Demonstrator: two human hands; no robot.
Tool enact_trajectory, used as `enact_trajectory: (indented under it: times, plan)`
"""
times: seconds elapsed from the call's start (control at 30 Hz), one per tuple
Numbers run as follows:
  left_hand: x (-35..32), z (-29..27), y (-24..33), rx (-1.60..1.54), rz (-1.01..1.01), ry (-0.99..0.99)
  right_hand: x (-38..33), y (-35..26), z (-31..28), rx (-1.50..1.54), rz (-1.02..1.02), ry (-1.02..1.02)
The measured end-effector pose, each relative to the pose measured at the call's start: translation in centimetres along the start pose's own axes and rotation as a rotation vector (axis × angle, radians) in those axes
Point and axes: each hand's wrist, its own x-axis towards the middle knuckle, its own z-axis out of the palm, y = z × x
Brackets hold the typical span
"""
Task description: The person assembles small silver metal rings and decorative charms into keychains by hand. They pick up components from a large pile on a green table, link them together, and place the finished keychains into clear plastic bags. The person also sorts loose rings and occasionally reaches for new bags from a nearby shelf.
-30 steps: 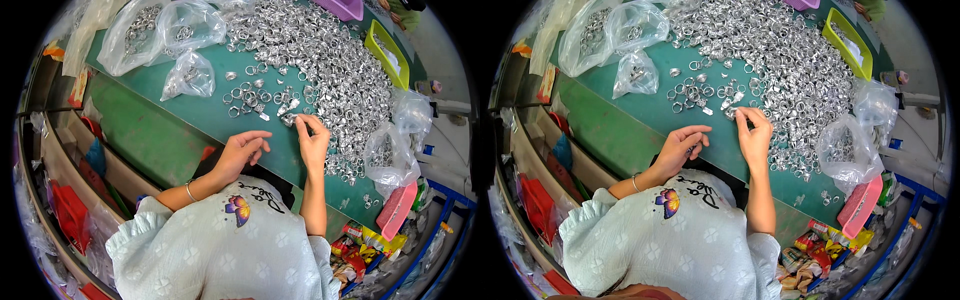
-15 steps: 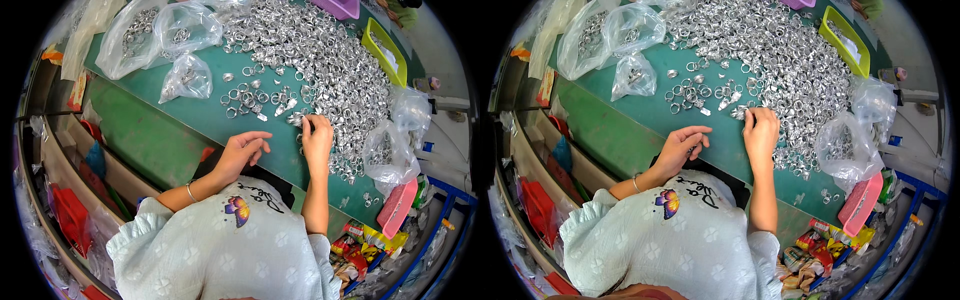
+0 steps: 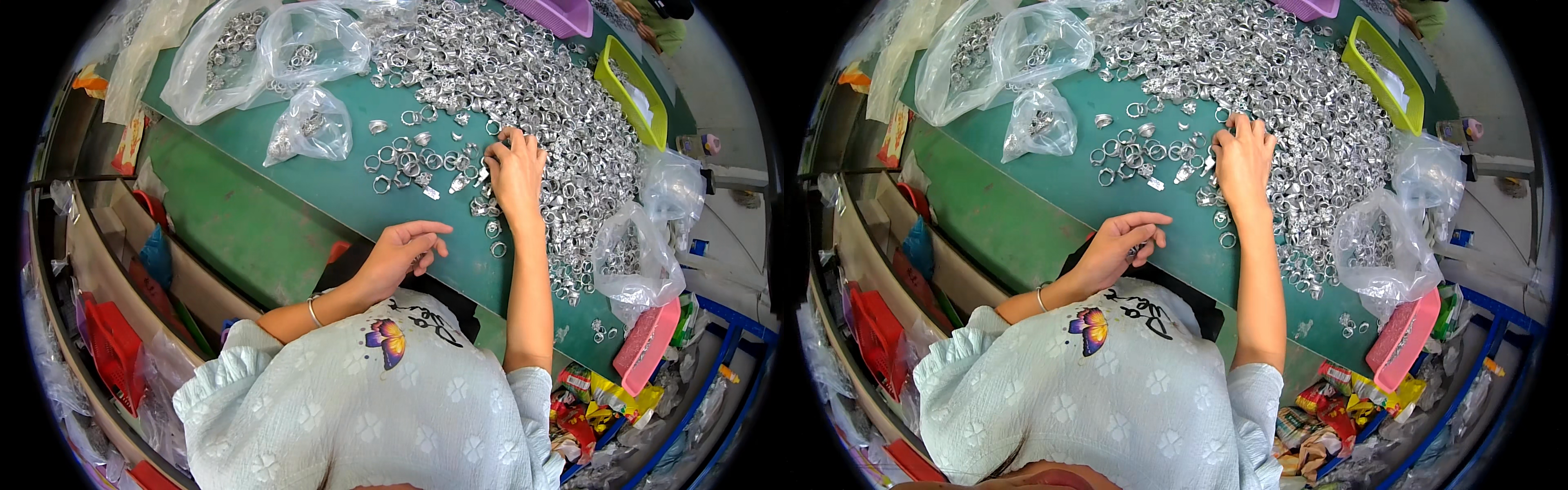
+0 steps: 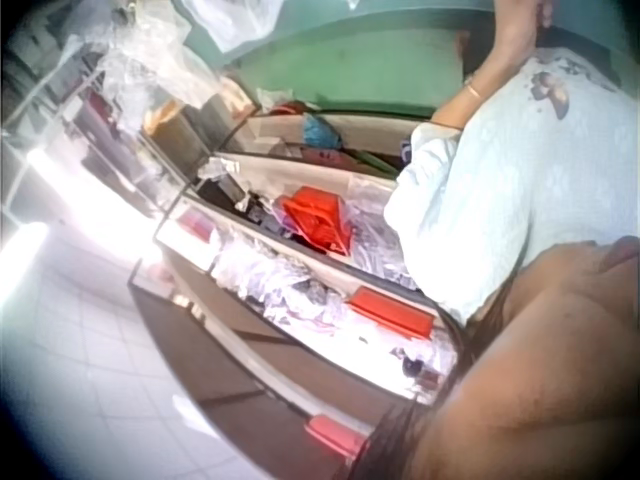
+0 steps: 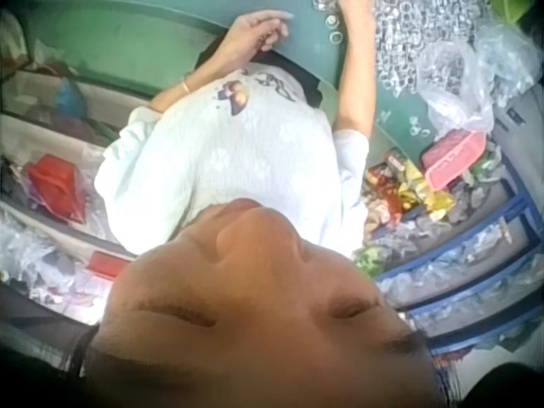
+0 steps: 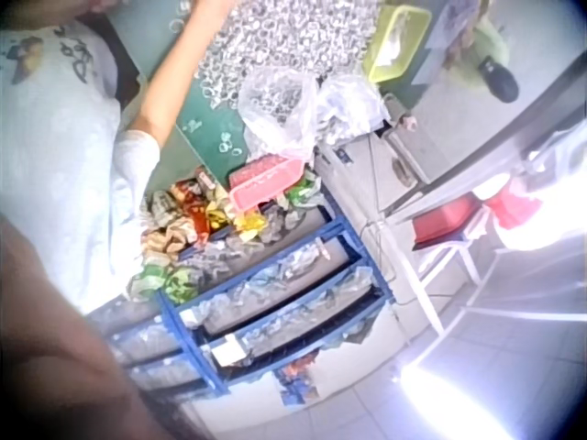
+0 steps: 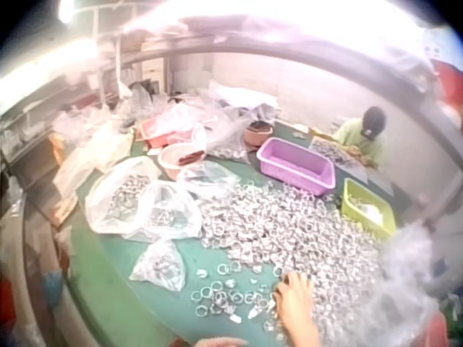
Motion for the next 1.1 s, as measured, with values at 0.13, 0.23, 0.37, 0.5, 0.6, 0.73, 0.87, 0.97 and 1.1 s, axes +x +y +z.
enact_trajectory:
  times: [0.13, 0.23, 0.37, 0.5, 0.6, 0.73, 0.87, 0.97, 1.1]
  plan:
    - [0.2, -0.2, 0.1, -0.016, 0.000, -0.024, -0.7, -0.8, -1.7, 0.140, 0.027, 0.102]
    - [0.4, 1.4, 0.8, -0.232, -0.022, 0.168, -2.7, -2.9, -3.8, 0.461, -0.048, -0.001]
    - [1.2, 1.1, 0.4, -0.403, -0.069, 0.063, -3.2, -4.1, -2.9, 0.652, 0.049, -0.132]
    - [1.3, -1.1, -1.0, -0.354, -0.142, -0.193, -1.6, -3.6, -0.4, 0.324, -0.046, 0.047]
    - [0.8, -0.7, -0.7, -0.267, -0.119, -0.118, -3.1, -2.8, -0.3, 0.209, -0.039, -0.014]
    - [0.1, 0.0, 0.1, -0.154, -0.076, 0.017, -4.2, -1.3, -2.1, 0.186, 0.093, 0.017]
    - [0.1, -0.7, -0.4, -0.132, -0.072, -0.005, -4.0, -1.2, -2.4, 0.113, 0.169, 0.134]
    - [0.0, -0.9, -0.6, -0.171, -0.102, -0.056, -3.3, -3.6, -1.8, 0.278, 0.026, 0.043]
    - [-0.3, -0.5, -0.3, -0.178, -0.154, -0.069, -2.6, -6.5, -0.4, 0.336, -0.145, -0.099]
